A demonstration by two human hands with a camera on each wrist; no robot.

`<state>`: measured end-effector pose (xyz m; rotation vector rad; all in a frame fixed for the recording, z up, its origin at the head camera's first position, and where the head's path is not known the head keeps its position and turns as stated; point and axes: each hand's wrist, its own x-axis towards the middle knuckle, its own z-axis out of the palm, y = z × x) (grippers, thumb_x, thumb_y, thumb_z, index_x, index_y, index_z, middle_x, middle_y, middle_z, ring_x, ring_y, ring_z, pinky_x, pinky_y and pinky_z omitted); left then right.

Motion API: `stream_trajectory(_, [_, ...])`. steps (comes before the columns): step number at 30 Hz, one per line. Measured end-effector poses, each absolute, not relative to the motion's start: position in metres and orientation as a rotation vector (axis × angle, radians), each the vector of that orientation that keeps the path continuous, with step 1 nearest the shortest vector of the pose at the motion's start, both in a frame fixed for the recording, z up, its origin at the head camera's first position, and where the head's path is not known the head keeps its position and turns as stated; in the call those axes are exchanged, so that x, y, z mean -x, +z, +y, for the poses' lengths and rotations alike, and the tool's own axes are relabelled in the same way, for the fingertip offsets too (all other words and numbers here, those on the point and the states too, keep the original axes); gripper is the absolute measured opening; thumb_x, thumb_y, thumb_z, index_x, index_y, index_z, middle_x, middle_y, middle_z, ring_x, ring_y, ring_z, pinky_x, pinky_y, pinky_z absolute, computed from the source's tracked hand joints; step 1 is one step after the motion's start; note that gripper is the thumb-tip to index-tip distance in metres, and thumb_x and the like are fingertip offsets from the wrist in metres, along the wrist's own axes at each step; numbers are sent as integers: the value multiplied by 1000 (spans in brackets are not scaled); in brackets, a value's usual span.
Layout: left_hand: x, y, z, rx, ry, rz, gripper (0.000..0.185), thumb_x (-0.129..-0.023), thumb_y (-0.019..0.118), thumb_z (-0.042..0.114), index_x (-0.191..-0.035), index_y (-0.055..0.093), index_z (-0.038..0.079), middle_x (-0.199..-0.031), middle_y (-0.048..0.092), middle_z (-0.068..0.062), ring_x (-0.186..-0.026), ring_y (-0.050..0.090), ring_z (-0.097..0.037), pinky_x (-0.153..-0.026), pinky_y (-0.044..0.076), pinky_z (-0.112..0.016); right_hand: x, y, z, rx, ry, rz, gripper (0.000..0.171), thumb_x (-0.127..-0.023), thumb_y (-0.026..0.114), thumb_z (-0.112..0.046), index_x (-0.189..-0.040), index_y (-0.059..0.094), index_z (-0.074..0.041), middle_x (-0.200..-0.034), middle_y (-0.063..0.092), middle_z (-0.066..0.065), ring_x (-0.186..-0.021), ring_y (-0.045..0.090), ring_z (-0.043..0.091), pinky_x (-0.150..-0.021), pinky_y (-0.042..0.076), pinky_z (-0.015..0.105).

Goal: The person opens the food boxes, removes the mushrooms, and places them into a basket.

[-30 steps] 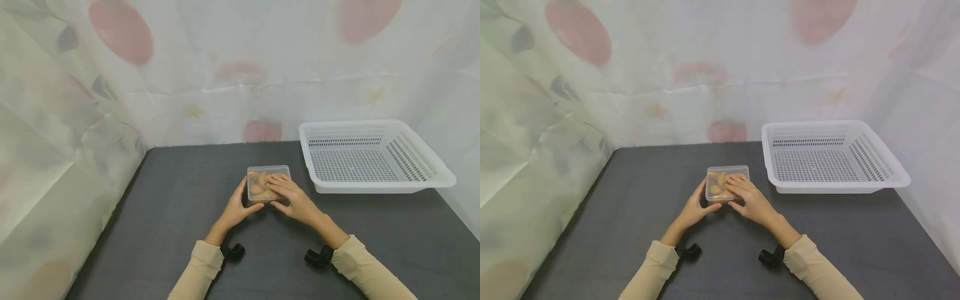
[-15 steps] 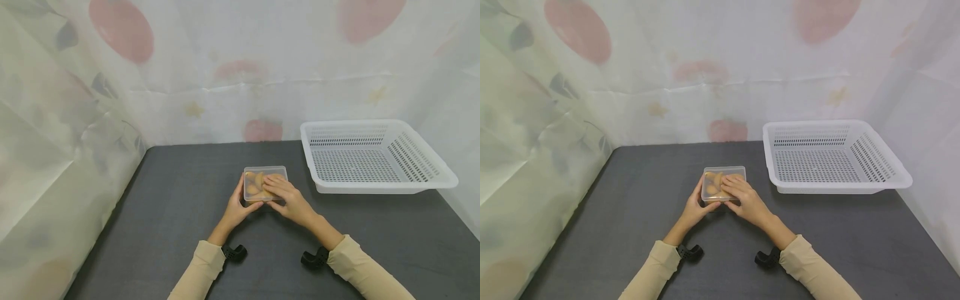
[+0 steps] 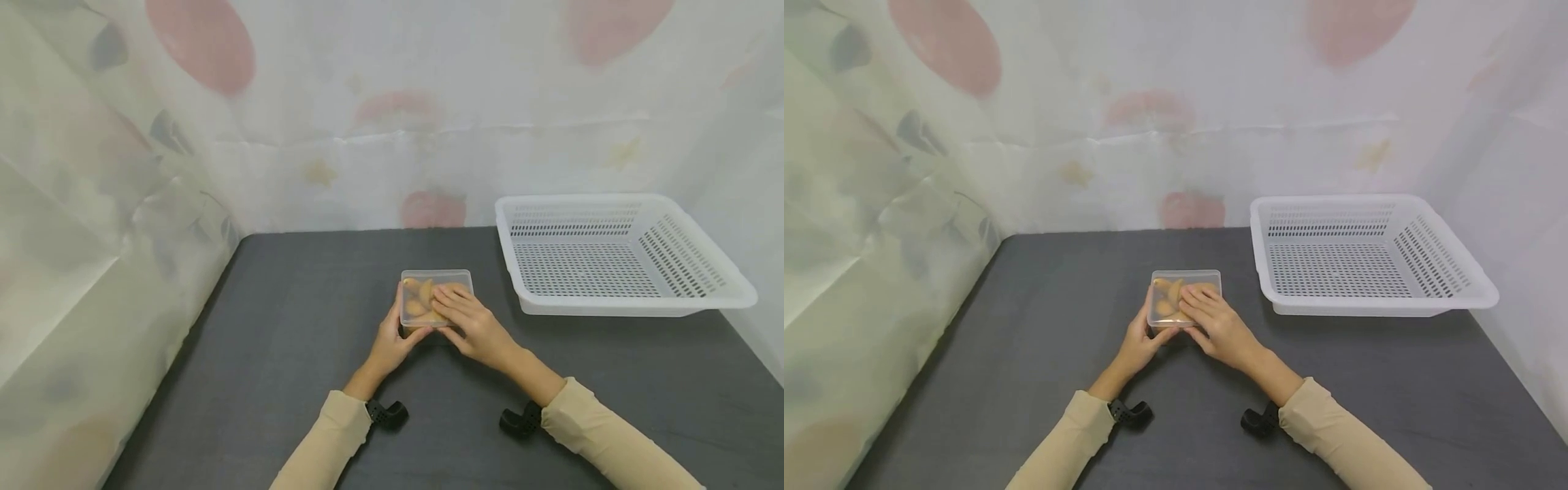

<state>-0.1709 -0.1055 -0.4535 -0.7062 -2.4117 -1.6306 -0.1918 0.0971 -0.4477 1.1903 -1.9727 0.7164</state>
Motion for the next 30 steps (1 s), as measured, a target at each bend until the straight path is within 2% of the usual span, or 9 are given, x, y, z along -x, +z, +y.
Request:
stream_trajectory(2, [174, -461, -106, 696, -1617, -2405, 96, -85, 71, 7, -151, 4, -9, -157, 24, -27, -144, 32, -39, -116, 29, -53, 194, -448, 97, -1206, 672, -1940, 47, -73, 80, -7, -114, 66, 10, -120, 65, 29, -121, 61, 33, -115, 40, 35])
stream_trajectory(5, [181, -475, -105, 674, -1606, -2399, 96, -86, 71, 9, -154, 3, -2, -159, 24, -22, -145, 31, -35, -117, 28, -53, 196, -447, 98, -1206, 635, -1917, 36, -90, 67, -18, -113, 66, 10, -118, 66, 29, -118, 63, 34, -115, 41, 37])
stream_trajectory(9, [183, -479, -104, 652, -1615, -2392, 95, -88, 69, 9, -155, 3, 2, -159, 23, -21, -145, 32, -33, -118, 29, -51, 197, -446, 97, -1202, 652, -1906, 43, -100, 51, -27, -111, 67, 11, -116, 67, 29, -115, 64, 37, -111, 44, 38])
stream_trajectory(12, [182, -480, -105, 657, -1615, -2381, 95, -87, 70, 12, -155, 4, 2, -159, 23, -21, -144, 34, -33, -116, 31, -51, 196, -446, 97, -1200, 682, -1909, 39, -97, 57, -25, -111, 67, 10, -117, 66, 30, -115, 64, 38, -110, 45, 36])
stream_trajectory(15, [181, -483, -107, 669, -1636, -2380, 98, -86, 72, 13, -155, 3, 5, -159, 24, -21, -143, 36, -33, -115, 33, -49, 193, -445, 98, -1193, 697, -1935, 38, -89, 69, -19, -113, 67, 10, -119, 65, 30, -113, 64, 39, -109, 46, 37])
stream_trajectory(20, [181, -485, -108, 672, -1701, -2377, 100, -85, 71, 4, -156, 0, 9, -159, 27, -18, -143, 38, -31, -117, 34, -43, 190, -439, 97, -1183, 675, -2014, 56, -69, 85, -12, -117, 64, 9, -123, 65, 27, -114, 62, 40, -105, 49, 44])
stream_trajectory(23, [180, -482, -106, 655, -1694, -2374, 99, -84, 70, 0, -156, 2, 6, -156, 32, -20, -140, 41, -33, -118, 34, -28, 190, -433, 97, -1179, 657, -2057, 63, -63, 88, -12, -119, 64, 8, -124, 65, 25, -116, 61, 40, -101, 50, 48])
stream_trajectory(27, [172, -463, -104, 660, -1690, -2371, 96, -84, 70, -1, -154, 5, -2, -151, 37, -25, -136, 44, -36, -113, 32, -13, 191, -428, 98, -1175, 662, -2091, 62, -66, 87, -15, -119, 64, 6, -125, 65, 24, -117, 61, 39, -99, 51, 49])
stream_trajectory(30, [167, -451, -103, 681, -1690, -2354, 93, -83, 71, 0, -152, 9, -7, -148, 40, -27, -132, 47, -37, -112, 38, -19, 192, -426, 100, -1166, 677, -2108, 52, -78, 80, -23, -120, 64, 4, -126, 65, 22, -117, 62, 37, -97, 52, 49])
